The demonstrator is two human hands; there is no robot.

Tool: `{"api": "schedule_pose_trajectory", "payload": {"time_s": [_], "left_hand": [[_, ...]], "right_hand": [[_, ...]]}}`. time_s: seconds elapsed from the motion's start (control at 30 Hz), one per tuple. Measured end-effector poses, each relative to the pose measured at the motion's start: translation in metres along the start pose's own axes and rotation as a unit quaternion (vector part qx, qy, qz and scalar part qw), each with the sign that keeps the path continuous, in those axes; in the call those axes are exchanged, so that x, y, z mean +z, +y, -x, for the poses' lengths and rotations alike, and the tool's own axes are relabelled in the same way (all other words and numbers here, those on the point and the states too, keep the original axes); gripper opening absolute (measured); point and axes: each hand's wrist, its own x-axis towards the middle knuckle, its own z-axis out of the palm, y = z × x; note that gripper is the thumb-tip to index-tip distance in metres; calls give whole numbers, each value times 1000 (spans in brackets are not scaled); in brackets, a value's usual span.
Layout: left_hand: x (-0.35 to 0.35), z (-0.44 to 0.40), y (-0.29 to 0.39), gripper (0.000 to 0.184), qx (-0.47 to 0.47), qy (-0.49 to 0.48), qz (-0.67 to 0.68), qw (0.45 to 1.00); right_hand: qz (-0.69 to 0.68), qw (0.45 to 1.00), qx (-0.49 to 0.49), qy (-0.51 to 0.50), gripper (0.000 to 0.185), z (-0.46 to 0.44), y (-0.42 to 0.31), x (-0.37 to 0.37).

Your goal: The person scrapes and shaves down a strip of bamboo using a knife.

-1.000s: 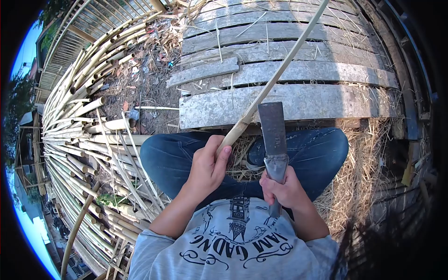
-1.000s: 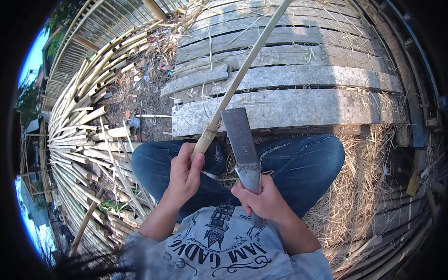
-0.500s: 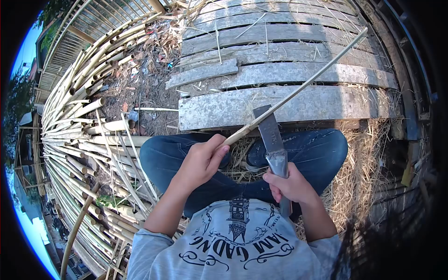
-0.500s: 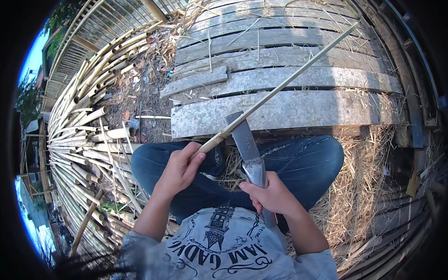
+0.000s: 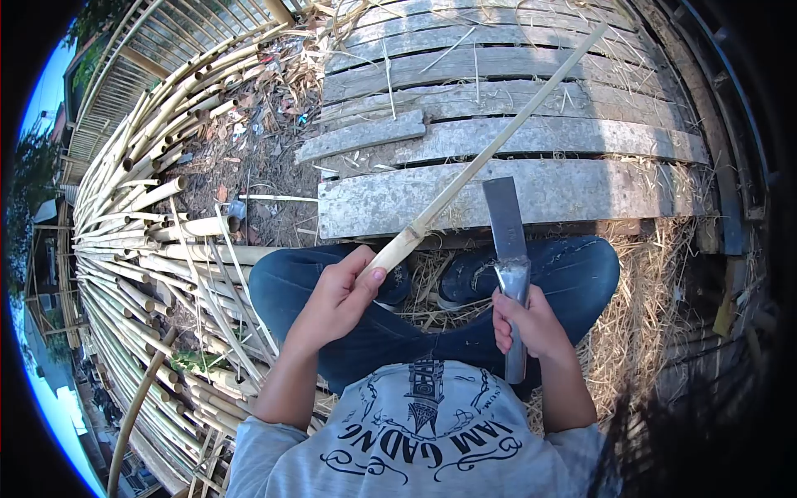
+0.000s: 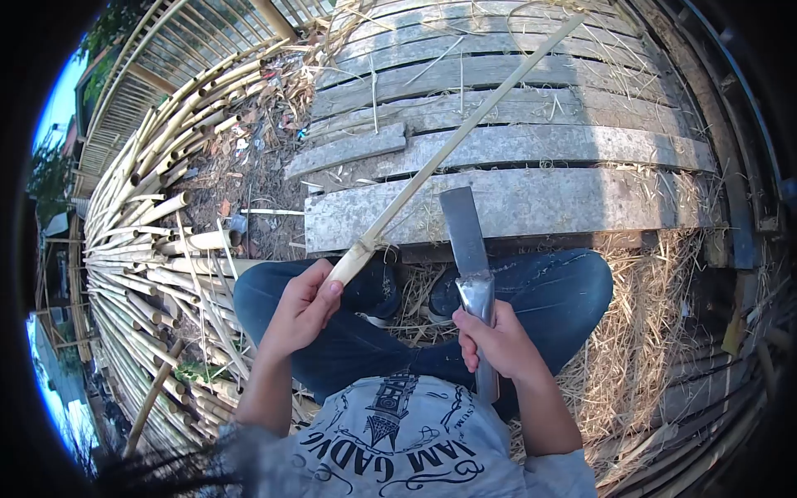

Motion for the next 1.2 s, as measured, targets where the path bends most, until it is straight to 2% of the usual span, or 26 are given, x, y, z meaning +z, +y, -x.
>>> {"api": "schedule_pose_trajectory", "payload": {"time_s": [0.07,0.2,0.27,0.33,0.4,0.47,0.6,0.67,0.73,0.77,0.83,0.87,0.9,0.93,0.97,1.0,1.07,1.1,1.13,1.2], "left_hand": [[11,-5,-6,19,59,32,-70,995],[20,-10,-2,12,88,62,-162,981],[17,-13,-5,10,193,104,-228,949],[11,-15,-5,11,203,110,-238,944],[8,-14,-6,11,216,114,-244,939],[9,-14,-7,12,139,111,-211,961],[14,-17,-10,14,143,88,-199,966],[12,-21,-9,15,185,62,-207,959],[1,-25,-4,15,206,44,-236,948],[-4,-25,-2,15,223,27,-265,938],[-8,-27,0,15,197,-1,-275,941],[-9,-28,1,16,175,-27,-284,942],[-8,-28,2,16,175,-28,-283,943],[-4,-27,3,16,124,-42,-185,974],[-2,-25,4,18,68,-59,-84,992],[-1,-24,7,18,66,-65,-82,992],[-1,-27,16,19,74,-36,-102,991],[-4,-28,18,18,58,-44,-119,990],[-5,-27,12,18,55,-38,-118,991],[-9,-27,-2,18,44,-57,-64,995]], "right_hand": [[-56,994,52,-78,18,2,-2,9],[-148,968,125,-162,19,-3,5,18],[-260,919,145,-258,21,-9,16,13],[-245,923,134,-265,24,-9,17,11],[-242,941,109,-208,25,-5,17,11],[-260,940,95,-197,25,-3,16,8],[-244,939,106,-218,22,-2,10,11],[-234,939,117,-222,21,-3,7,13],[-120,971,109,-173,17,-3,4,13],[-121,971,110,-174,17,-5,6,13],[-65,984,123,-110,18,-9,12,13],[-65,984,123,-111,18,-10,14,15],[78,995,53,-21,20,-12,16,20],[220,973,-18,70,22,-13,19,22],[407,878,-198,153,25,-24,39,14],[406,880,-192,157,25,-24,44,15],[265,955,-66,112,25,-27,42,16],[188,977,-28,95,24,-23,39,15],[191,977,-27,90,24,-21,33,12],[-82,995,56,12,23,-14,23,6]]}}
